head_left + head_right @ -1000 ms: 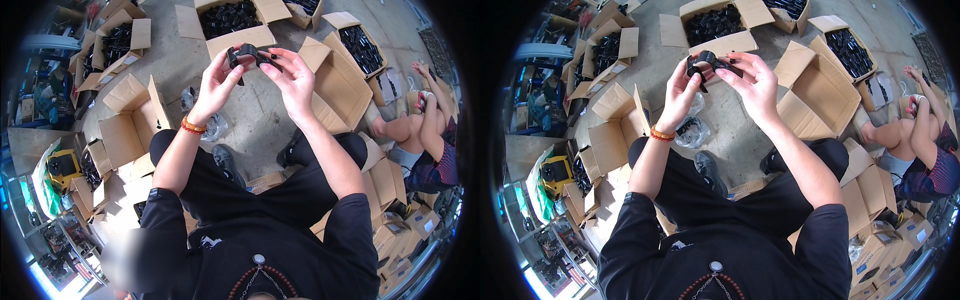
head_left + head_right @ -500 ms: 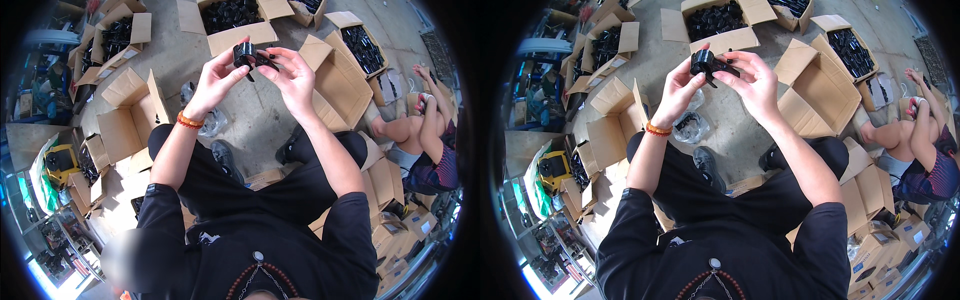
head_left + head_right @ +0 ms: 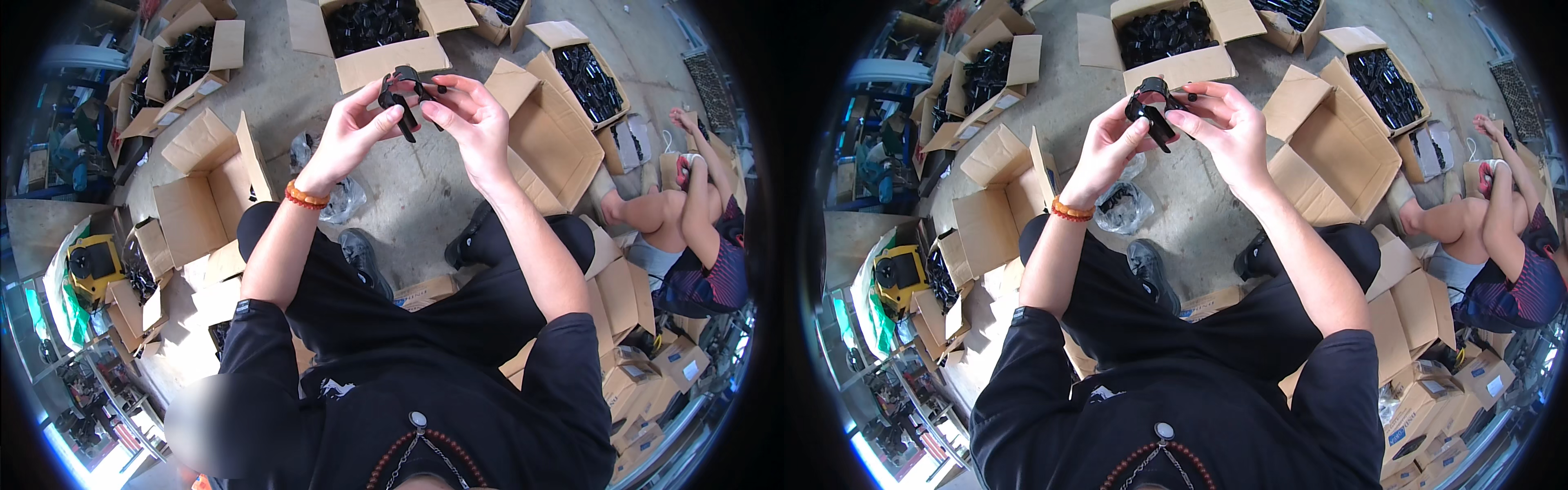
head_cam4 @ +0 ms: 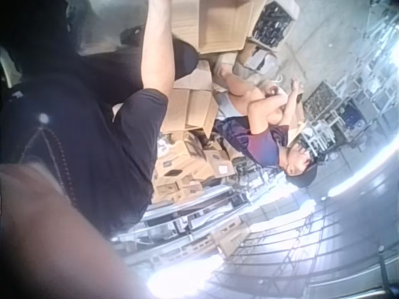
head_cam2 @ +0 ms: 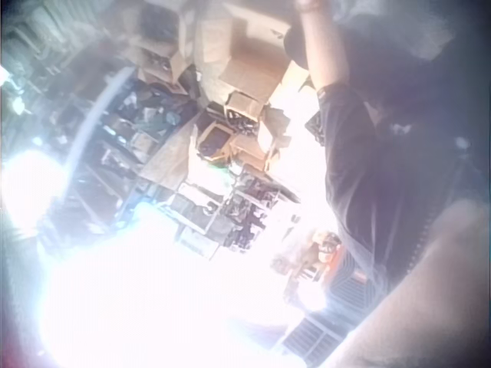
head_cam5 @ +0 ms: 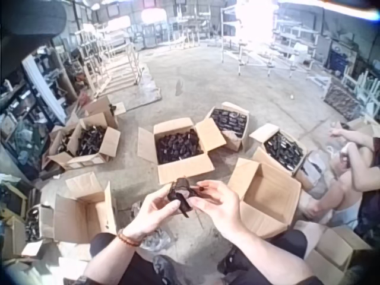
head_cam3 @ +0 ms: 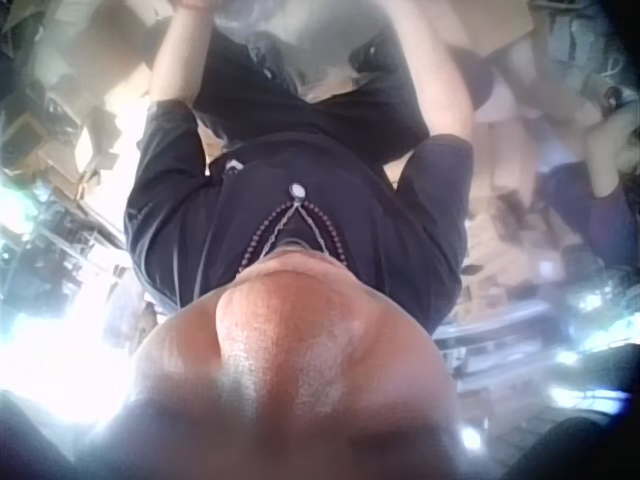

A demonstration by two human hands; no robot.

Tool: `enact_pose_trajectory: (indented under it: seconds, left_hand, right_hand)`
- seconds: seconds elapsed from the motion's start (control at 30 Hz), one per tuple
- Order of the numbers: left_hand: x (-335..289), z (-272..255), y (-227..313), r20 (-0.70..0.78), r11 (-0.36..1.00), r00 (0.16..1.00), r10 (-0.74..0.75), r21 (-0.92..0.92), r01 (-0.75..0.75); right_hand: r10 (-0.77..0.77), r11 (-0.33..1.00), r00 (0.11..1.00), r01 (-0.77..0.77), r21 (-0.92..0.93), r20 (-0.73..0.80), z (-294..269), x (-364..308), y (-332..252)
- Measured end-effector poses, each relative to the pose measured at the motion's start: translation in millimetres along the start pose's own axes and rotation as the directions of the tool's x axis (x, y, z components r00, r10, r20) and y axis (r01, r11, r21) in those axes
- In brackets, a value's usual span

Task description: The person picks up black plastic components from several cardboard boxes on the floor and places them into other boxes.

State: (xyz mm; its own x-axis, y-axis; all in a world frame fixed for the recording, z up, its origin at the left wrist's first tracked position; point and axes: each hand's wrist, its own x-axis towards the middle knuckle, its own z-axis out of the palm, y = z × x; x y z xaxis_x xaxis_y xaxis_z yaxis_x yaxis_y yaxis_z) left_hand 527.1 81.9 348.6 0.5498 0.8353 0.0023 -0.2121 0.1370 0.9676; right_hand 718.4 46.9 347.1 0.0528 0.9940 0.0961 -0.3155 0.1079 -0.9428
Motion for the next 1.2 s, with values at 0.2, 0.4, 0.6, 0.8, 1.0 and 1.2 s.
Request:
enact_pose_trajectory:
  seconds: [0.2, 0.4, 0.6, 0.8, 1.0, 1.2]
  left_hand:
    - [1.2, 4.4, -1.5, 0.018, 0.992, 0.992, 0.128, -0.008, -0.128]
    - [2.4, 5.3, -6.2, -0.001, 0.986, 0.986, 0.164, -0.029, -0.164]
    - [0.4, 5.8, -2.5, -0.021, 0.986, 0.987, 0.158, -0.041, -0.159]
    - [0.8, 8.4, 1.1, 0.003, 0.99, 0.991, 0.137, -0.024, -0.137]
    - [0.4, 4.6, -3.0, -0.005, 0.991, 0.991, 0.133, 0.017, -0.133]
    - [-1.0, 4.2, -1.3, -0.003, 0.997, 0.997, 0.072, 0.015, -0.072]
  right_hand:
    - [-0.074, 0.997, 0.995, 0.072, 0.02, 0.074, 3.7, -3.4, 4.0]
    - [-0.072, 0.997, 0.993, 0.072, 0.002, 0.098, 3.7, -3.5, 7.3]
    - [-0.077, 0.997, 0.992, 0.076, 0.01, 0.105, 4.4, -4.2, 5.0]
    - [-0.065, 0.997, 0.989, 0.068, -0.02, 0.133, 1.6, -5.4, 8.4]
    - [-0.07, 0.994, 0.988, 0.08, -0.073, 0.135, 0.8, -5.2, 9.3]
    - [-0.092, 0.985, 0.987, 0.11, -0.135, 0.133, -2.4, -4.2, 7.9]
